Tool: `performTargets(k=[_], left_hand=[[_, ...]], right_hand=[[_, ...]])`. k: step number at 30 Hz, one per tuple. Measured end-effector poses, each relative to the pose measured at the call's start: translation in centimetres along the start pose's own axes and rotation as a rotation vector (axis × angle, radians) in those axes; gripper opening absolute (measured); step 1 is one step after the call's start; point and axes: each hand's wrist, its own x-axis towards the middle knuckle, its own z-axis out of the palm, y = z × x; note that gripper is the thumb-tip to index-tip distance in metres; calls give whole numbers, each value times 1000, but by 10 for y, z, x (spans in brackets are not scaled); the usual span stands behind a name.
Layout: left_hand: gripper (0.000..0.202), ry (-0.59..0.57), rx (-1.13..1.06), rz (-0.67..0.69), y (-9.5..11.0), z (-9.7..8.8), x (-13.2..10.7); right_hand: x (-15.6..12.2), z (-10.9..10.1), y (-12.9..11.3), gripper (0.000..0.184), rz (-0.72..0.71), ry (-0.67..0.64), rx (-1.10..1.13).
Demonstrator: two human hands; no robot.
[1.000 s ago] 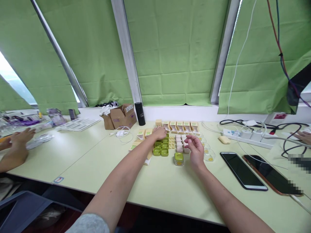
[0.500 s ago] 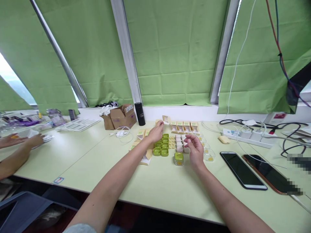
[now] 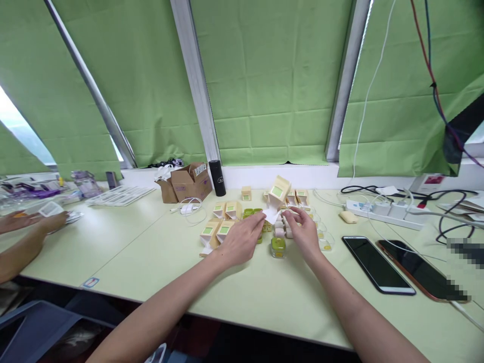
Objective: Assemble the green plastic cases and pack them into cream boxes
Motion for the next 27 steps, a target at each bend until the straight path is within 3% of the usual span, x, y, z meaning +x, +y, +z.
performTargets(k=[4,9,12,15,19,21,24,27], left_hand=[[50,-16,-4,75,2,4,-10],[45,8,-139,78,0,2,-14],[32,96,-203,46,-1,-1,-16],[23,215,-250,-75,-1,-1,-12],[43,299,-387,-275,1,1,8],[58,286,-455,-347,1,2,20],[70,252,-514,-365,2,2,37],[64,274,-532,-317,4,2,46]], right_hand=[[3,-3,1,72,51,9,80],[2,-2,3,64,-31,-51,224],[0,-1,2,51,-140,-83,227],[-2,-1,3,43,-207,-67,181],[-4,-1,6,38,-274,-112,156],[-5,-1,9,35,-309,-110,96],[-6,-1,12,34,-379,-79,-55],[-9,-2,10,38,-496,-35,-220]])
